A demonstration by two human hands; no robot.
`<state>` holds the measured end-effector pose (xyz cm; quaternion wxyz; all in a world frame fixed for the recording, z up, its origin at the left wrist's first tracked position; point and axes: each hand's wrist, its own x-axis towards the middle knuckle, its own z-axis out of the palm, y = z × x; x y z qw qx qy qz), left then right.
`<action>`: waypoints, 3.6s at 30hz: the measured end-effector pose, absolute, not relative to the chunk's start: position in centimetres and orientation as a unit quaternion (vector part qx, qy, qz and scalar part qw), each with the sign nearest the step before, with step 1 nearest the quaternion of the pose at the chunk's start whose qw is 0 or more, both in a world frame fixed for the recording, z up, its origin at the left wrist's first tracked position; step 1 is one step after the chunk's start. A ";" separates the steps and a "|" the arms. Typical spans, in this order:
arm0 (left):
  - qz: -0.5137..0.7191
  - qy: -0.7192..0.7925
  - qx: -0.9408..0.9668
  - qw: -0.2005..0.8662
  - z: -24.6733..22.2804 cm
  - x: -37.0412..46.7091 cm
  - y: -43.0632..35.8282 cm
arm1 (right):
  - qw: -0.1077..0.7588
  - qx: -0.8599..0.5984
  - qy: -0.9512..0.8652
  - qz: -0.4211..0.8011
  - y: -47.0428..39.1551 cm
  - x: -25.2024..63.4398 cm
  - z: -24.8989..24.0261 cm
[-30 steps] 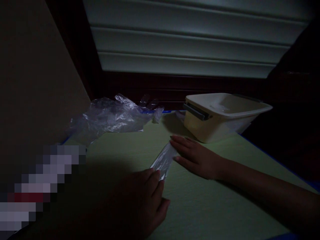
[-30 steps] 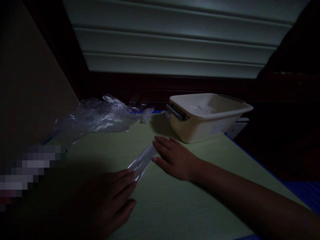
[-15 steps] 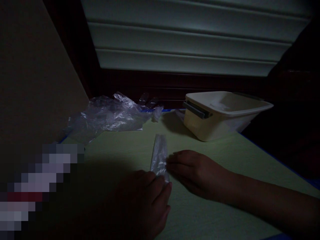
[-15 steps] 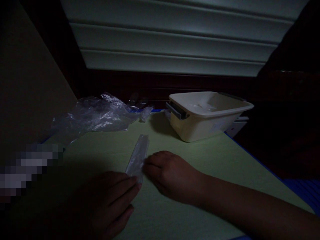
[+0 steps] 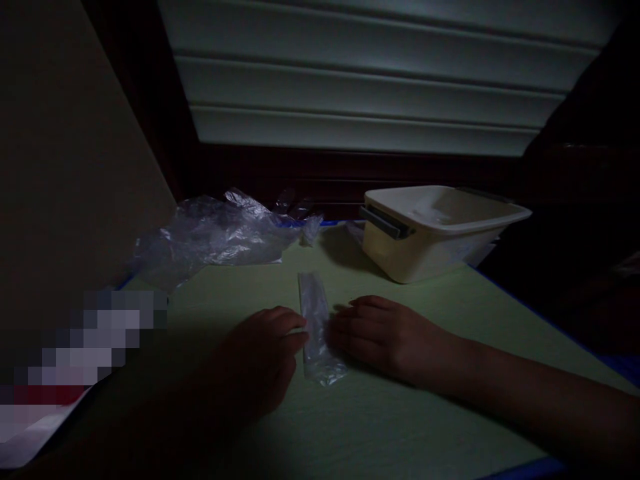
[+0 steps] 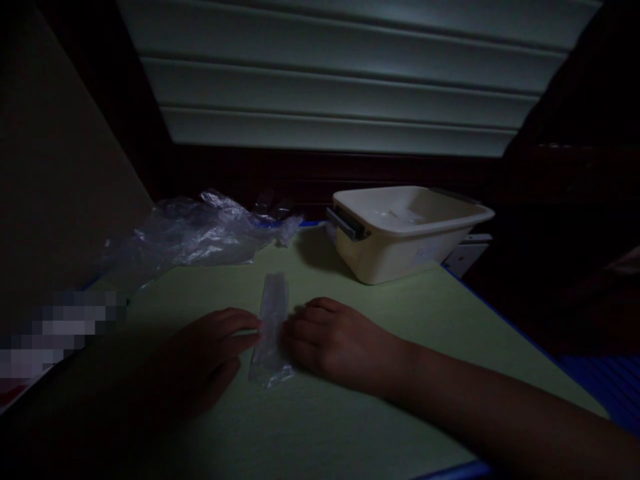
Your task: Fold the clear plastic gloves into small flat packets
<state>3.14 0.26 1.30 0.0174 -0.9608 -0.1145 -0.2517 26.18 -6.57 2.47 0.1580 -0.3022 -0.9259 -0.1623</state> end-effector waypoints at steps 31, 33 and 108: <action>-0.304 -0.182 -0.921 -0.160 0.5 3.9 0.5 | 0.325 -0.439 -0.818 0.180 -7.2 24.1 2.3; -0.308 -0.184 -0.919 -0.165 0.5 4.0 0.3 | 0.330 -0.464 -0.791 0.223 -7.2 24.0 2.3; -0.309 -0.238 -0.898 -0.203 0.0 3.5 0.3 | 0.341 -0.483 -0.783 0.194 -6.5 24.9 2.0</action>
